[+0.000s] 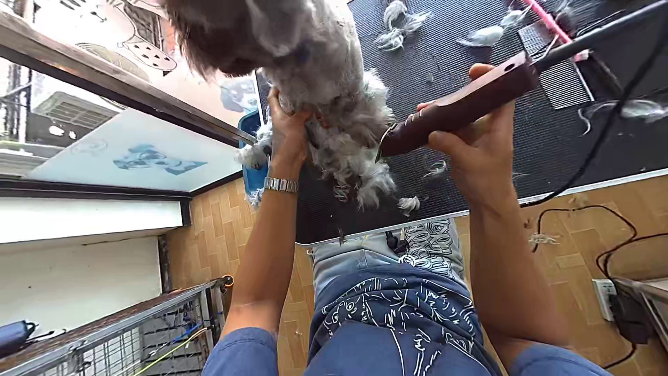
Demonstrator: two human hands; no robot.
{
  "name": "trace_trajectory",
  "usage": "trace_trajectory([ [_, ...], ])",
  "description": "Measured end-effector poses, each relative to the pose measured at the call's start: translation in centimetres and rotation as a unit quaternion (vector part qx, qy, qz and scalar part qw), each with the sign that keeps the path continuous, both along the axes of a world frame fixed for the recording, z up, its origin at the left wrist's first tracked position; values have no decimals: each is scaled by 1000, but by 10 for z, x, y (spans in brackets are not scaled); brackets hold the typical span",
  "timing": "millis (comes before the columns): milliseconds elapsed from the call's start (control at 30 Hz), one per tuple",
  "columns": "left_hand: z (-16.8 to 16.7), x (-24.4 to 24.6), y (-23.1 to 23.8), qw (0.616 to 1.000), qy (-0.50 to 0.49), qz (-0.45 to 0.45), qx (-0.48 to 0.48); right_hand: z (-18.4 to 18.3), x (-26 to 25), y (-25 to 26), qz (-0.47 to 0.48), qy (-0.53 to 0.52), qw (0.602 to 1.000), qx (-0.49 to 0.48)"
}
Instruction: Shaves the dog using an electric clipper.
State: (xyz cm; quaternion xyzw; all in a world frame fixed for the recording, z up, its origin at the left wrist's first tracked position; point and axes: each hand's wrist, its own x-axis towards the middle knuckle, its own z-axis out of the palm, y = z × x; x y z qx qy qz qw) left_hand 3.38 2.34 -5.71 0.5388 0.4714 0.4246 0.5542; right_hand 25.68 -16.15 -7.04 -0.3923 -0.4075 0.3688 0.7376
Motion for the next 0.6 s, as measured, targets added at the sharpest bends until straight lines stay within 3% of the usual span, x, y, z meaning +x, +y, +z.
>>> trace_trajectory([
  [133,15,2,8,988,139,-57,40,-5,-27,-4,-91,60,994,-9],
  [200,19,5,9,984,160,-67,33,-5,-43,-1,-97,75,992,23],
  [400,14,26,-10,991,125,-15,-43,3,-88,-4,-47,76,993,82],
  [600,20,26,-19,992,58,-46,-98,-32,-102,13,-48,-33,993,105],
])
